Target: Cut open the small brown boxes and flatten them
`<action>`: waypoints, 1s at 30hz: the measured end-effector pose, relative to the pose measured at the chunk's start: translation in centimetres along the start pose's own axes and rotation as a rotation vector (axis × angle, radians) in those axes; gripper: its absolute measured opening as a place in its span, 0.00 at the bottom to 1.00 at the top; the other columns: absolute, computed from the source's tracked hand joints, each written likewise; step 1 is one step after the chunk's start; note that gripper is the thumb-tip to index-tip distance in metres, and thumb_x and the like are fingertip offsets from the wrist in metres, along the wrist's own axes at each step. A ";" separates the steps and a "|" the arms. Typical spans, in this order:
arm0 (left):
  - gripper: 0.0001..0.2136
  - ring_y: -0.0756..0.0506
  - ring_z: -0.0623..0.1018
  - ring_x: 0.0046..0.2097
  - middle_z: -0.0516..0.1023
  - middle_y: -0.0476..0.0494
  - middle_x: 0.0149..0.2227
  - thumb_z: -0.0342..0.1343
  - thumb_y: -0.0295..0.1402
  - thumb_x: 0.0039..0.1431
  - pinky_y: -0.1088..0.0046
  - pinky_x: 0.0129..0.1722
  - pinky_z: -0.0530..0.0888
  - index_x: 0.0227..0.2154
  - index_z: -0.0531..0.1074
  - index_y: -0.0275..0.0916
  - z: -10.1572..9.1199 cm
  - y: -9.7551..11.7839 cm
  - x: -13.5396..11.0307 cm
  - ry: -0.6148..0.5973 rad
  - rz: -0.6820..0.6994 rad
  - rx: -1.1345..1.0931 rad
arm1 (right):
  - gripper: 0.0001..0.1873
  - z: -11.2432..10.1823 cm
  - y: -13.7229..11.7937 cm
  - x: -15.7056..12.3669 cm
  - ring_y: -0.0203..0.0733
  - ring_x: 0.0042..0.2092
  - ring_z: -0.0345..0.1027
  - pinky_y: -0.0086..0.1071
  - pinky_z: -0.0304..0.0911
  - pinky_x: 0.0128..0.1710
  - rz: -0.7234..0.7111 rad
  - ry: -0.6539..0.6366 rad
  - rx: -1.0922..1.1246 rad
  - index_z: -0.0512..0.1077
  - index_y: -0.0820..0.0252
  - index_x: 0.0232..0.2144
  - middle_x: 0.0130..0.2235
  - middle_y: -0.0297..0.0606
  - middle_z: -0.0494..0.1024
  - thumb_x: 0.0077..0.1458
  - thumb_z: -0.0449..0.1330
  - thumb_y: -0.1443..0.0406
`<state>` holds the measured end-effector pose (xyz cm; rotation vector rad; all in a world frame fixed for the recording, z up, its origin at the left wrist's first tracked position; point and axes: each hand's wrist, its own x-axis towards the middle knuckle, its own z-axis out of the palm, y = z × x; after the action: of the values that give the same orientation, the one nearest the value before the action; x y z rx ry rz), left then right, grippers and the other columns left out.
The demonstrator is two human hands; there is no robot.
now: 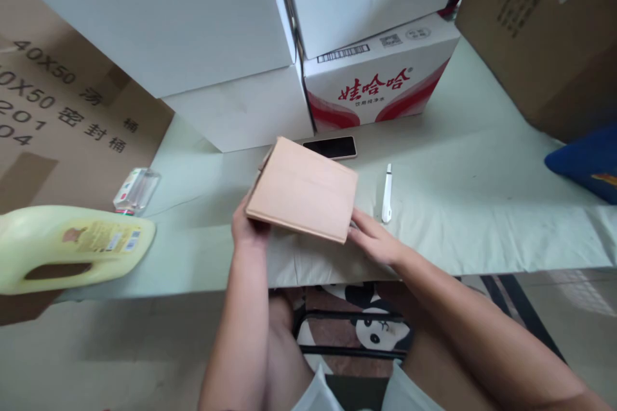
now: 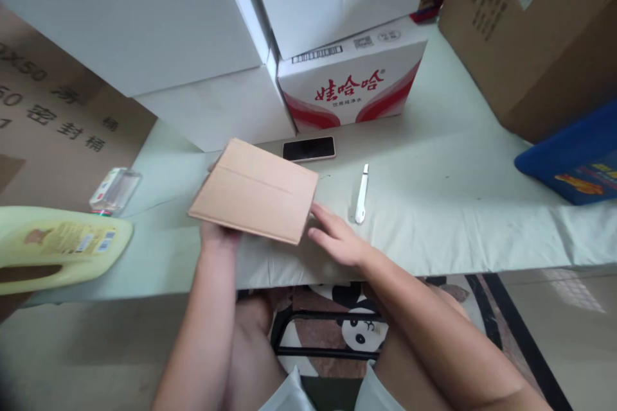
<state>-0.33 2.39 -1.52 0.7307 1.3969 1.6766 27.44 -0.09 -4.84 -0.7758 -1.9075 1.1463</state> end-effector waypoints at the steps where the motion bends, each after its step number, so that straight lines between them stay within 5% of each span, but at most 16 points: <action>1: 0.17 0.38 0.81 0.50 0.84 0.39 0.45 0.60 0.46 0.53 0.61 0.46 0.80 0.40 0.79 0.41 0.5 -0.3 -0.4 0.013 -0.106 -0.045 | 0.36 0.5 0.0 0.2 0.56 0.71 0.56 0.54 0.59 0.67 -0.023 0.003 -0.018 0.59 0.52 0.69 0.71 0.47 0.59 0.66 0.51 0.45; 4: 0.18 0.41 0.81 0.48 0.83 0.39 0.48 0.53 0.46 0.59 0.65 0.40 0.80 0.45 0.76 0.43 2.2 -1.4 -2.0 0.065 -0.319 -0.077 | 0.41 1.2 0.3 0.6 0.56 0.75 0.41 0.56 0.51 0.71 -0.055 0.057 -0.108 0.50 0.50 0.73 0.76 0.45 0.42 0.65 0.54 0.46; 9: 0.37 0.44 0.79 0.29 0.81 0.34 0.33 0.36 0.64 0.61 0.73 0.20 0.69 0.43 0.76 0.36 2.7 -2.1 -4.0 -0.195 -0.487 0.062 | 0.37 1.0 0.1 1.5 0.57 0.76 0.34 0.64 0.40 0.72 -0.117 0.205 -0.252 0.52 0.45 0.71 0.74 0.40 0.51 0.65 0.54 0.48; 15: 0.39 0.48 0.74 0.17 0.76 0.41 0.22 0.43 0.70 0.55 0.76 0.13 0.49 0.39 0.76 0.36 -0.1 -1.8 -5.0 -0.500 -0.624 0.181 | 0.32 0.9 -2.2 2.6 0.59 0.68 0.58 0.62 0.52 0.69 -0.344 0.313 -0.318 0.59 0.46 0.67 0.65 0.41 0.69 0.63 0.54 0.52; 18: 0.33 0.51 0.71 0.15 0.77 0.40 0.23 0.51 0.67 0.53 0.77 0.13 0.44 0.30 0.75 0.35 -1.5 -1.4 -4.7 -0.619 -0.690 0.336 | 0.25 1.2 -2.7 2.8 0.58 0.61 0.68 0.61 0.60 0.64 -0.330 0.415 -0.333 0.70 0.48 0.59 0.57 0.43 0.75 0.63 0.52 0.52; 21: 0.22 0.52 0.72 0.18 0.80 0.41 0.28 0.59 0.56 0.54 0.78 0.14 0.53 0.29 0.73 0.38 -2.7 -1.2 -3.6 -0.321 -0.438 0.438 | 0.21 1.9 -2.5 2.7 0.59 0.62 0.65 0.60 0.63 0.62 -0.242 0.526 -0.271 0.75 0.49 0.51 0.60 0.44 0.71 0.62 0.53 0.52; 24: 0.21 0.43 0.82 0.43 0.80 0.39 0.48 0.60 0.52 0.55 0.72 0.31 0.75 0.46 0.73 0.45 -3.6 -1.1 -2.2 0.015 0.043 0.311 | 0.18 2.8 -2.3 2.7 0.58 0.65 0.63 0.59 0.60 0.66 -0.272 0.390 -0.203 0.75 0.50 0.51 0.62 0.43 0.68 0.62 0.55 0.56; 27: 0.25 0.36 0.67 0.68 0.67 0.38 0.65 0.59 0.54 0.56 0.58 0.61 0.70 0.52 0.73 0.46 -4.0 -1.2 -1.4 -0.092 0.449 0.286 | 0.17 3.6 -2.5 2.9 0.55 0.66 0.63 0.56 0.56 0.69 -0.353 0.194 -0.196 0.73 0.50 0.52 0.63 0.43 0.69 0.62 0.56 0.60; 30: 0.20 0.34 0.59 0.71 0.61 0.38 0.69 0.55 0.51 0.61 0.53 0.70 0.58 0.48 0.75 0.44 -3.9 -1.7 -1.2 -0.261 0.674 0.418 | 0.18 3.8 -2.9 2.9 0.53 0.67 0.62 0.52 0.59 0.68 -0.369 0.148 -0.227 0.72 0.52 0.53 0.66 0.45 0.66 0.62 0.56 0.63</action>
<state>-2.60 -0.46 -3.97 1.7470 1.4097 1.6864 22.41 -0.60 -2.50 -0.5753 -1.9713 0.6390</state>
